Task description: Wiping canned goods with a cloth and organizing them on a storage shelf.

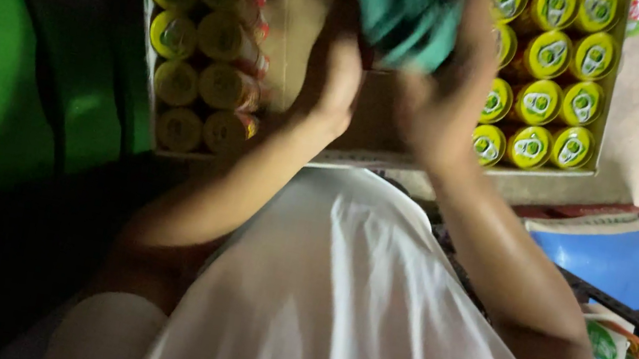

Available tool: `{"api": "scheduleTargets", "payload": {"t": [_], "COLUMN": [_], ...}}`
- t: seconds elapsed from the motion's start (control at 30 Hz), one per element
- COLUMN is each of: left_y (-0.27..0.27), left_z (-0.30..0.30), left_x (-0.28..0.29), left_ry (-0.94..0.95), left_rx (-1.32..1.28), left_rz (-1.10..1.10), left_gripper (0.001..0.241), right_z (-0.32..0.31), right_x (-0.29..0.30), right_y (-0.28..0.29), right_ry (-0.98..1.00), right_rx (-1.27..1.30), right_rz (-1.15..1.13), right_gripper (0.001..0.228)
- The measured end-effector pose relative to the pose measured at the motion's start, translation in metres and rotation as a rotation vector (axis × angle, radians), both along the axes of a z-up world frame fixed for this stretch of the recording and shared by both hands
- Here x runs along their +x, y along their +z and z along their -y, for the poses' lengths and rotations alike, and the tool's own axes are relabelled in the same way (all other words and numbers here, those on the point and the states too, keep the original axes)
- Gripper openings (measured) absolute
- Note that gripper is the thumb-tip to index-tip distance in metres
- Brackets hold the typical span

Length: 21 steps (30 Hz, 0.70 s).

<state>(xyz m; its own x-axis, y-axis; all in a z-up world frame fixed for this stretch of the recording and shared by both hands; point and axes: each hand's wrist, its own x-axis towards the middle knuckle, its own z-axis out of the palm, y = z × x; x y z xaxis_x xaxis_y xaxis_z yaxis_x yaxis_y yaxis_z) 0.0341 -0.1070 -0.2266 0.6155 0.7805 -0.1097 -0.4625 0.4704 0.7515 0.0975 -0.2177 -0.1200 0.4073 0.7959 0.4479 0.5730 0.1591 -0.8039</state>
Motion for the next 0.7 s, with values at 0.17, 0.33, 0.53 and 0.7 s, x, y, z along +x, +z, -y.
{"api": "scheduleTargets", "payload": {"t": [0.17, 0.33, 0.53, 0.7], "left_y": [0.011, 0.023, 0.003, -0.005], "left_z": [-0.005, -0.009, 0.008, -0.007], "left_x": [-0.004, -0.003, -0.006, -0.008], "left_ry": [-0.028, -0.052, -0.129, -0.220], "left_rx": [-0.050, -0.062, 0.008, -0.153], "left_rz": [0.006, 0.035, 0.054, 0.379], "left_gripper": [0.064, 0.064, 0.067, 0.068], "right_z": [-0.006, 0.004, 0.000, 0.008], "right_x": [-0.019, -0.012, -0.012, -0.026], "right_y": [0.001, 0.011, 0.009, 0.043], "right_ry": [-0.088, 0.006, -0.226, -0.045], "right_rx": [0.048, 0.003, 0.009, -0.003], "right_rz": [-0.124, -0.010, -0.360, 0.253], "right_gripper": [0.071, 0.061, 0.052, 0.060]}}
